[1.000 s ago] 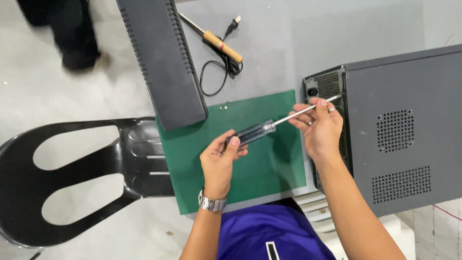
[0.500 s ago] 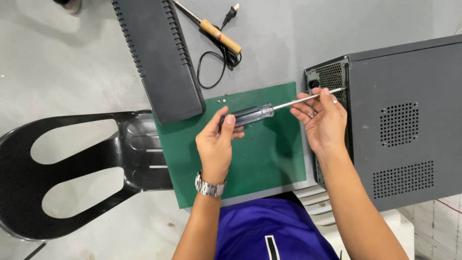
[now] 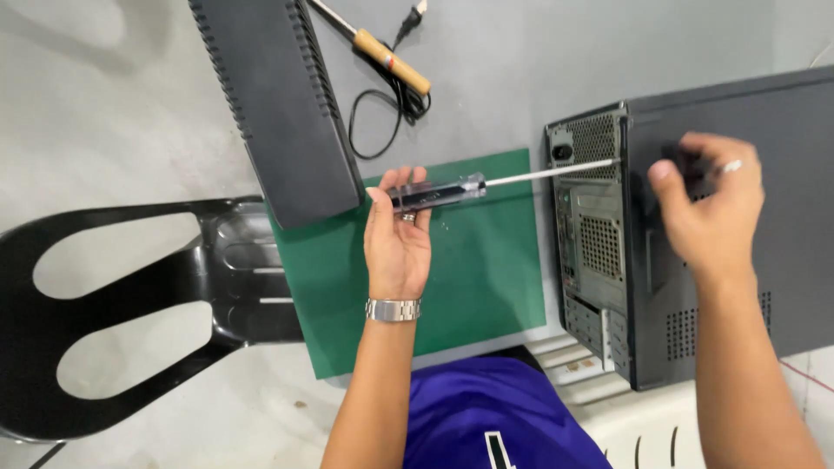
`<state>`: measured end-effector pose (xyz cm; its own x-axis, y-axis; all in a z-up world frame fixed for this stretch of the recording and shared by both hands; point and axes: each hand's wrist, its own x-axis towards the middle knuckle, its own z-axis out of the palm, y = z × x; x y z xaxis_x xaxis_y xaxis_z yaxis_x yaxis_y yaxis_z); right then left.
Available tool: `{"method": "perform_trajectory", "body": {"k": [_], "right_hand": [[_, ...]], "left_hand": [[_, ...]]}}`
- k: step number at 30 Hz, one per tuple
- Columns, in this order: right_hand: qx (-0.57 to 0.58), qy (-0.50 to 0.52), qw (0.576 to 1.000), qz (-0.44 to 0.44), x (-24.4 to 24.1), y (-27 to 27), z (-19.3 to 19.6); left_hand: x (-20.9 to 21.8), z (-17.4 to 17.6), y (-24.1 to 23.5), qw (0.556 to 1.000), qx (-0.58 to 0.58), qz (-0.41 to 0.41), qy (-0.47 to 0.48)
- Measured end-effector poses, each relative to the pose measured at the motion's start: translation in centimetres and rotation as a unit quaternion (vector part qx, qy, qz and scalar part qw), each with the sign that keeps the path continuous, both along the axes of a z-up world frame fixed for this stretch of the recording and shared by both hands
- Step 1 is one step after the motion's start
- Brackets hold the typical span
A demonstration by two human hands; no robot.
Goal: The person connects internal cables inside an open desktop computer case, then closes the case and secures it with a screwdriver. The person handles the computer case, internal cables, and a screwdriver.
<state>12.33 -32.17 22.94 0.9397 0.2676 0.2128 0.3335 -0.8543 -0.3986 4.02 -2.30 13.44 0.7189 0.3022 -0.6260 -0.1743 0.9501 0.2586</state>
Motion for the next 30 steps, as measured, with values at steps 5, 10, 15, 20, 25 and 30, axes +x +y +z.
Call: {"method": "perform_trajectory", "body": {"k": [5, 10, 15, 20, 25, 30], "right_hand": [[0.026, -0.026, 0.999, -0.008, -1.5, 1.6, -2.1], [0.065, -0.053, 0.996, -0.039, -1.8, 2.9, -2.5], [-0.048, -0.014, 0.996, -0.071, -1.3, 2.5, -3.9], [-0.033, -0.031, 0.996, -0.076, -1.6, 2.2, -4.6], [-0.034, -0.050, 0.995, -0.080, -1.5, 2.0, -4.7], [-0.033, -0.055, 0.995, -0.082, -1.4, 2.1, -4.8]], "left_hand": [[-0.5, 1.4, 2.1, 0.987, 0.099, -0.123, 0.009], [-0.5, 2.0, 1.8, 0.987, 0.007, -0.084, -0.135], [1.9, 2.3, 0.5, 0.994, -0.062, -0.003, 0.086], [2.6, 0.7, -0.8, 0.992, -0.109, 0.057, 0.013], [2.6, 1.4, -1.2, 0.988, -0.098, 0.055, 0.106], [1.7, 2.9, 0.7, 1.000, -0.020, -0.003, 0.008]]}}
